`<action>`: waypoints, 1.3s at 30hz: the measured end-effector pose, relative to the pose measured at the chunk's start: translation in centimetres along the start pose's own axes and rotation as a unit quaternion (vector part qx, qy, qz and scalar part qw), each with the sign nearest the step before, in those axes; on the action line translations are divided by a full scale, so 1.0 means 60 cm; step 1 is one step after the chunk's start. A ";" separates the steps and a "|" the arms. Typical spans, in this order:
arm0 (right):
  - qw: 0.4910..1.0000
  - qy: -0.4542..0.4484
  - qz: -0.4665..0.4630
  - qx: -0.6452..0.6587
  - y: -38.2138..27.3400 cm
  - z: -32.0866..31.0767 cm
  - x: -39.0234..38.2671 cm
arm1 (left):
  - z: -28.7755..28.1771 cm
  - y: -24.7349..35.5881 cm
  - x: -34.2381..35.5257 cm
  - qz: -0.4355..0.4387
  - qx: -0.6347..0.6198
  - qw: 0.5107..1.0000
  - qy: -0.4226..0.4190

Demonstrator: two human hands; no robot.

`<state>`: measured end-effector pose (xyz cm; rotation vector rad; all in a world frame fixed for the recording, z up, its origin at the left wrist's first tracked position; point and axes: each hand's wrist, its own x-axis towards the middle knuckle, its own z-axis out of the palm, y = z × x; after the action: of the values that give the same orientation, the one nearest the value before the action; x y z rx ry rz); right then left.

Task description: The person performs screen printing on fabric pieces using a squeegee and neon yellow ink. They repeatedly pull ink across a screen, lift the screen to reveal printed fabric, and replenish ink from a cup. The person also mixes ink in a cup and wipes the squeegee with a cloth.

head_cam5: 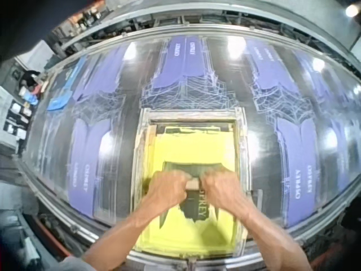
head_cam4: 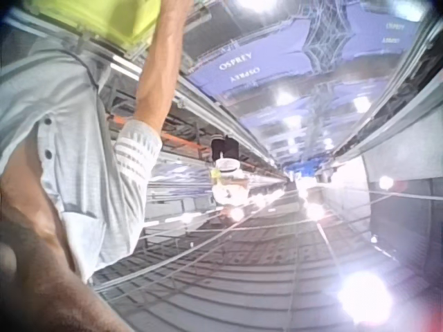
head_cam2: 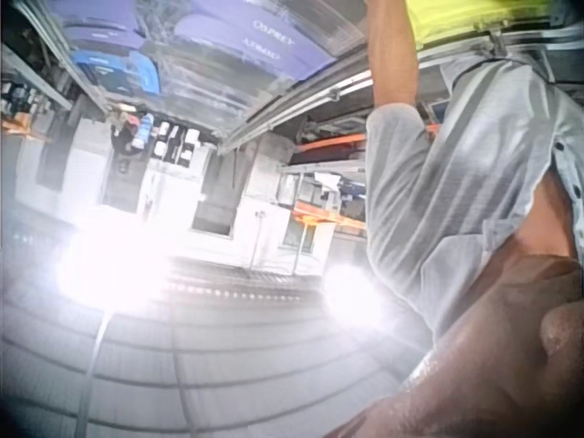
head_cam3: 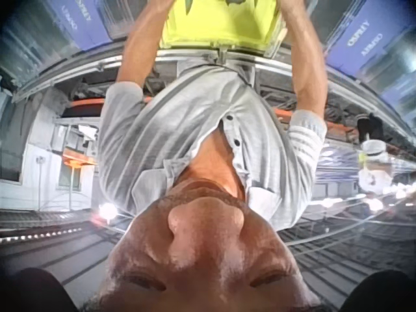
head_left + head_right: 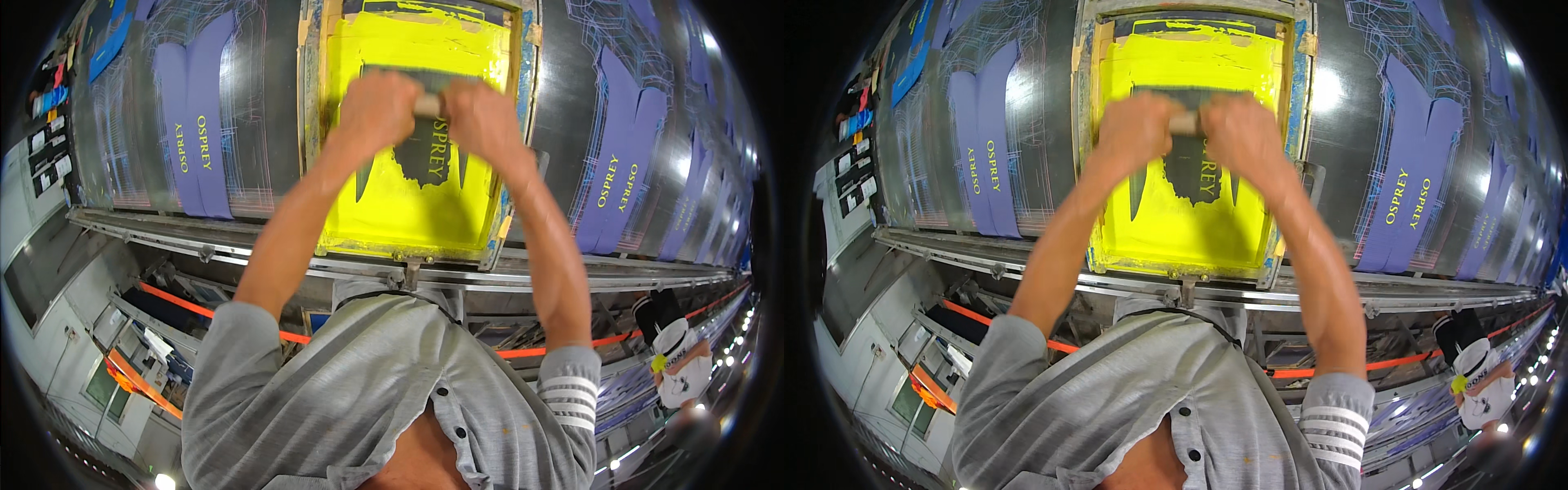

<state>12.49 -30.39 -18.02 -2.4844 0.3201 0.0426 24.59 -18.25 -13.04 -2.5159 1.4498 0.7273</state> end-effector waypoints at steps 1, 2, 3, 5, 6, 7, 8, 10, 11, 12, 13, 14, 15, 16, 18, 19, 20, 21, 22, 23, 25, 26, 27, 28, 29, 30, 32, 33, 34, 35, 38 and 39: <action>1.000 -0.002 -0.014 0.012 -0.031 0.003 -0.055 | 0.031 0.012 -0.057 0.009 -0.023 1.000 0.014; 1.000 0.006 -0.013 0.027 -0.064 0.011 -0.120 | 0.043 0.040 -0.123 0.009 -0.038 0.999 -0.003; 0.999 -0.014 -0.010 0.051 -0.100 0.012 -0.193 | 0.059 0.070 -0.199 0.016 -0.048 0.999 0.006; 0.997 -0.036 -0.001 0.062 -0.186 0.027 -0.367 | 0.086 0.145 -0.375 0.016 -0.062 0.998 -0.024; 0.996 -0.046 -0.002 0.081 -0.224 0.017 -0.445 | 0.095 0.184 -0.457 0.022 -0.070 0.997 -0.003; 0.994 -0.050 -0.005 0.097 -0.257 0.007 -0.513 | 0.102 0.218 -0.529 0.029 -0.074 0.997 0.023; 0.992 -0.054 -0.008 0.113 -0.289 -0.005 -0.575 | 0.108 0.248 -0.595 0.037 -0.079 0.995 0.048; 0.965 -0.070 0.035 0.250 -0.300 -0.069 -0.648 | 0.096 0.290 -0.686 0.046 -0.066 0.996 0.042; 0.937 -0.009 0.086 0.339 -0.291 -0.088 -0.664 | 0.087 0.298 -0.714 0.047 -0.059 0.996 0.042; 0.966 0.132 0.153 0.164 -0.287 -0.098 -0.674 | 0.073 0.303 -0.745 0.043 -0.053 0.997 0.042; 0.945 0.293 0.129 -0.061 -0.270 -0.102 -0.677 | 0.054 0.307 -0.782 0.027 -0.068 0.997 0.032; 0.915 0.338 0.218 -0.016 -0.267 -0.095 -0.691 | 0.039 0.304 -0.821 0.044 -0.066 0.996 0.050; 0.886 0.299 0.347 0.064 -0.295 -0.097 -0.706 | 0.012 0.289 -0.874 0.059 -0.058 0.994 0.064; 0.887 0.263 0.337 0.176 -0.323 -0.107 -0.725 | -0.025 0.277 -0.927 0.060 -0.052 0.996 0.046; 0.868 0.274 0.352 0.216 -0.402 -0.098 -0.736 | -0.067 0.234 -1.019 0.052 -0.042 0.998 0.017; 0.862 0.274 0.359 0.232 -0.470 -0.117 -0.723 | -0.084 0.197 -1.055 0.047 -0.035 0.998 0.006; 0.847 0.342 0.322 0.247 -0.502 -0.108 -0.721 | -0.102 0.161 -1.092 0.054 -0.061 0.996 0.025; 0.815 0.316 0.357 0.330 -0.559 -0.127 -0.704 | -0.124 0.117 -1.128 0.059 -0.085 0.994 0.043; 0.807 0.329 0.354 0.339 -0.655 -0.151 -0.665 | -0.157 0.052 -1.166 0.066 -0.109 0.990 0.056; 0.804 0.324 0.350 0.355 -0.739 -0.136 -0.624 | -0.192 -0.020 -1.206 0.054 -0.103 0.992 0.049; 0.798 0.330 0.342 0.370 -0.929 -0.090 -0.531 | -0.256 -0.207 -1.299 0.026 -0.089 0.995 0.030; 0.796 0.337 0.335 0.375 -1.002 -0.061 -0.484 | -0.274 -0.277 -1.330 0.014 -0.084 0.996 0.023; 0.800 0.343 0.327 0.367 -1.052 -0.044 -0.467 | -0.264 -0.324 -1.343 0.017 -0.087 0.995 0.045; 0.783 0.352 0.346 0.378 -1.072 -0.027 -0.455 | -0.245 -0.349 -1.344 0.020 -0.090 0.993 0.069; 0.785 0.338 0.333 0.400 -1.071 -0.014 -0.450 | -0.239 -0.358 -1.341 0.015 -0.076 0.994 0.081; 0.808 0.353 0.294 0.368 -1.064 0.020 -0.455 | -0.238 -0.364 -1.348 0.022 -0.066 0.994 0.084; 0.805 0.375 0.254 0.384 -1.098 0.035 -0.415 | -0.257 -0.403 -1.358 0.017 -0.070 0.991 0.117; 0.797 0.361 0.287 0.391 -1.131 0.029 -0.412 | -0.261 -0.420 -1.375 0.026 -0.063 0.991 0.119; 0.788 0.372 0.297 0.390 -1.138 0.049 -0.404 | -0.277 -0.426 -1.385 0.015 -0.047 0.994 0.097; 0.776 0.379 0.315 0.394 -1.146 0.048 -0.399 | -0.286 -0.432 -1.381 0.028 -0.048 0.994 0.091; 0.758 0.383 0.341 0.403 -1.156 0.054 -0.382 | -0.322 -0.444 -1.385 0.013 -0.030 0.998 0.054; 0.759 0.374 0.347 0.404 -1.158 0.055 -0.382 | -0.322 -0.449 -1.389 0.021 -0.037 0.998 0.048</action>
<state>7.02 30.41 22.43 -1.2982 1.2753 -0.6596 19.16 53.37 40.67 -2.6179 1.5393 0.6878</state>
